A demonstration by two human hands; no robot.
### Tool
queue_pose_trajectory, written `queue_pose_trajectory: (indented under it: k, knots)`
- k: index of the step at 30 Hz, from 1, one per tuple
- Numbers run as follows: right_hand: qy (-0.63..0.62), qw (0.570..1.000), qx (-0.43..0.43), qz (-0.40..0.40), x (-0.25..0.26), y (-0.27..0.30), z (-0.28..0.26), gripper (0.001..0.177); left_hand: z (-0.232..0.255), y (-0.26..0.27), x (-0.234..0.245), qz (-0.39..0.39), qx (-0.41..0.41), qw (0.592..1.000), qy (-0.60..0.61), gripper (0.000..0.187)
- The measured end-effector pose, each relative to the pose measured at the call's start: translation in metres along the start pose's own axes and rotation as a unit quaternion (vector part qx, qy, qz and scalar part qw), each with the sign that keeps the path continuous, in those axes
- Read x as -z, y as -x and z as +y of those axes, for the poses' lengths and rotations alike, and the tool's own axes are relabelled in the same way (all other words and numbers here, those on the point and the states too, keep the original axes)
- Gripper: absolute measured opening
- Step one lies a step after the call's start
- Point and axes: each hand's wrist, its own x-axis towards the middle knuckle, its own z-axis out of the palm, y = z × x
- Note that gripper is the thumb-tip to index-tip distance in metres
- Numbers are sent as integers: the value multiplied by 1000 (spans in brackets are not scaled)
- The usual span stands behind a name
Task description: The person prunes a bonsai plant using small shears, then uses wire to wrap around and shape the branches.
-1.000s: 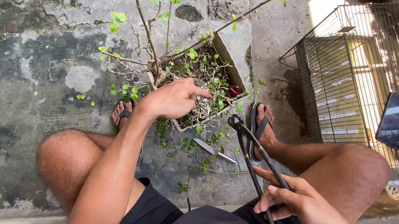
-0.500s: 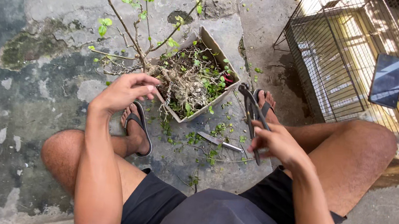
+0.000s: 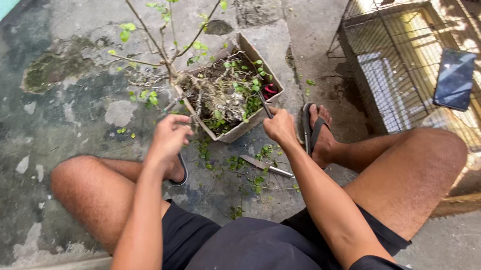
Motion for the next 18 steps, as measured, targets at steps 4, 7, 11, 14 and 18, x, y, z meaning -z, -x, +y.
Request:
queue_pose_trajectory:
  k: [4,7,11,14,18]
  knots:
    - [72,993,70,55,-2,3,-11,48,-24,7,-27,65,35,997,30,42]
    - [133,980,124,79,-1,-7,-11,45,-45,11,-41,29,72,990,120,35]
    - [193,965,163,65,1,-21,-13,41,-78,19,-51,-41,45,944,325,47]
    - [214,950,221,57,-1,-32,-13,46,-103,14,-60,-20,57,914,401,50]
    - [190,960,206,13,7,-40,-20,45,-140,-5,-71,-3,166,912,374,43]
